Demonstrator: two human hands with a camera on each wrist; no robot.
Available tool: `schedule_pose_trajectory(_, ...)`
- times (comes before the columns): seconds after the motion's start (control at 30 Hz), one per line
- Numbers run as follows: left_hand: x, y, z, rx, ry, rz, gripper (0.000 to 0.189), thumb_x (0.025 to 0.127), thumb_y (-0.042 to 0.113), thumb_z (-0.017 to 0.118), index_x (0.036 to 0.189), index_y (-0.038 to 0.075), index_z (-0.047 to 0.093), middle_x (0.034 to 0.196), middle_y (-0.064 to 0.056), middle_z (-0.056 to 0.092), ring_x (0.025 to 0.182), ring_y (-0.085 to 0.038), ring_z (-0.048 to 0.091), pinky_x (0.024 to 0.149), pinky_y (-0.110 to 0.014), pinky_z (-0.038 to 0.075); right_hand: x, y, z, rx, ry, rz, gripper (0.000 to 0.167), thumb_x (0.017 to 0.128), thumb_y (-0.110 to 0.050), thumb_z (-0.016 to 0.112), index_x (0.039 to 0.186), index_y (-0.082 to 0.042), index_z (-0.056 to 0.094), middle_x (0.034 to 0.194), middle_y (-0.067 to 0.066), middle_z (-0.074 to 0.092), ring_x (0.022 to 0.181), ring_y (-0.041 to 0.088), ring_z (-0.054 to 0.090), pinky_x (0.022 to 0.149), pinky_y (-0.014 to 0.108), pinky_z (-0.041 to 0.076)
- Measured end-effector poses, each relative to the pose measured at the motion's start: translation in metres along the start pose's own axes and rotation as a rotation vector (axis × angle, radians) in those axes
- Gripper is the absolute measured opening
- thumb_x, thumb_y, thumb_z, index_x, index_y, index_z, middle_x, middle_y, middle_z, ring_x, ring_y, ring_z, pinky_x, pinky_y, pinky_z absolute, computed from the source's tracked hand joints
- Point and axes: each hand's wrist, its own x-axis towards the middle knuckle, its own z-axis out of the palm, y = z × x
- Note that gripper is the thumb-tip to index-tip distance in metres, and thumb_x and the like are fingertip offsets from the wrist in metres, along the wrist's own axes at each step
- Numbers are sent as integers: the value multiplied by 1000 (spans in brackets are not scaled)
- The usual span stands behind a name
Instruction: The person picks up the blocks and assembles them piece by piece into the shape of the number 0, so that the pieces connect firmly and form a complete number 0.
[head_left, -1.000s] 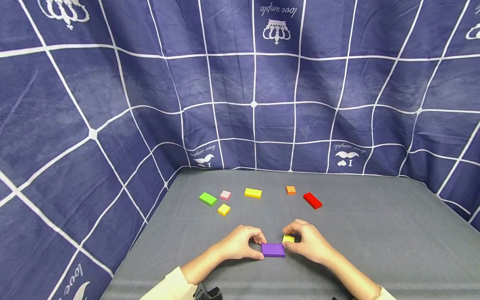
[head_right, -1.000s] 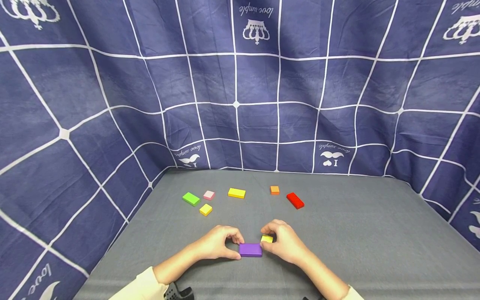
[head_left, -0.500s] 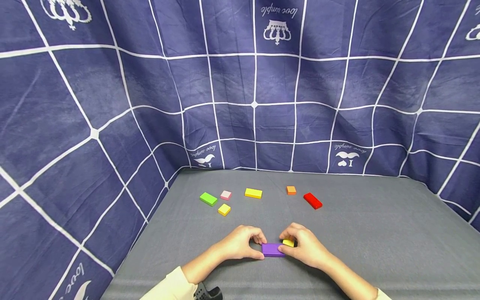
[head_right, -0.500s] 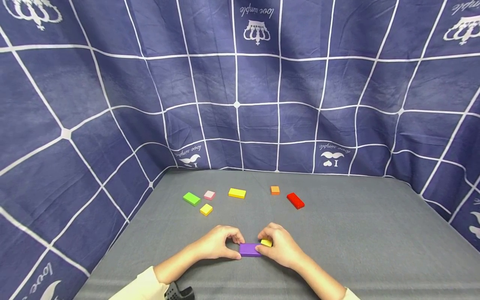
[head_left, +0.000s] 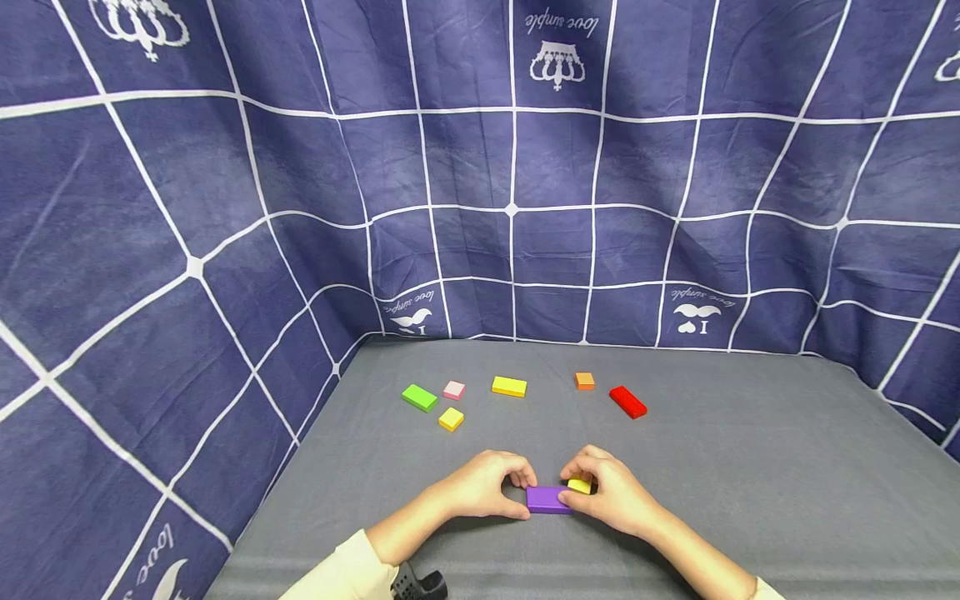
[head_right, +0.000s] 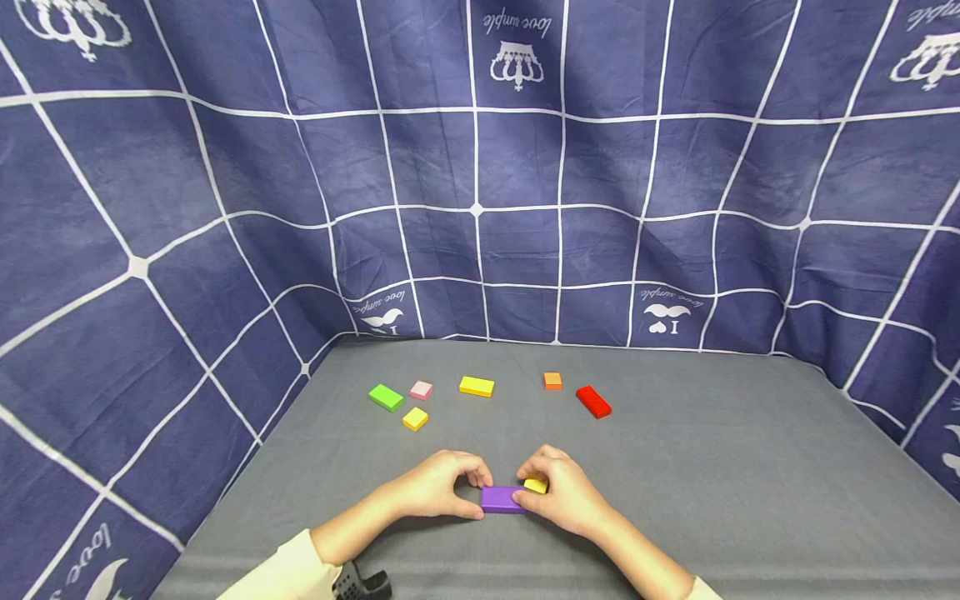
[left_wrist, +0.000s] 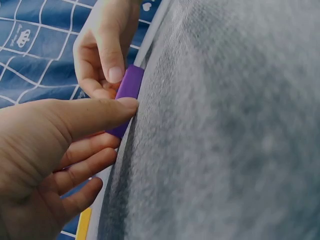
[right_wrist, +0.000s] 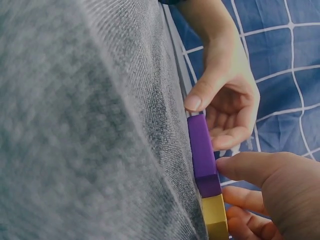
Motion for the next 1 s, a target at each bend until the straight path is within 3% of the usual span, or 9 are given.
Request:
schedule_pose_trajectory(0.23,2,-2,-7,40,-42,42,33,72,16,86,99,12,68,90,7,66,84,2,58,79,-14,45,-1,1,-1,10,-2,7,16,77,-18,81,86,-14,68,84,-9,55,70,6,50,61,23,43)
schedule_pose_trajectory(0.4,1,-7,-17,64,-22,17,29,75,17,84,99,10,69,93,5,68,86,-3,60,81,-18,46,0,2,0,8,0,-1,16,77,-17,81,86,-15,68,84,-9,56,70,6,50,62,23,43)
schedule_pose_trajectory(0.67,-2,-28,-36,141,103,-2,24,77,13,81,97,7,68,92,-2,69,87,-15,64,81,-26,48,-1,4,1,17,4,-1,16,76,-17,82,86,-16,68,85,-9,57,71,6,51,63,22,44)
schedule_pose_trajectory(1.0,-5,-60,-61,311,275,-91,23,77,12,80,96,5,69,93,-4,70,87,-20,66,80,-36,51,-1,2,1,18,5,-3,17,76,-17,82,86,-15,68,86,-8,57,72,6,51,63,22,44)
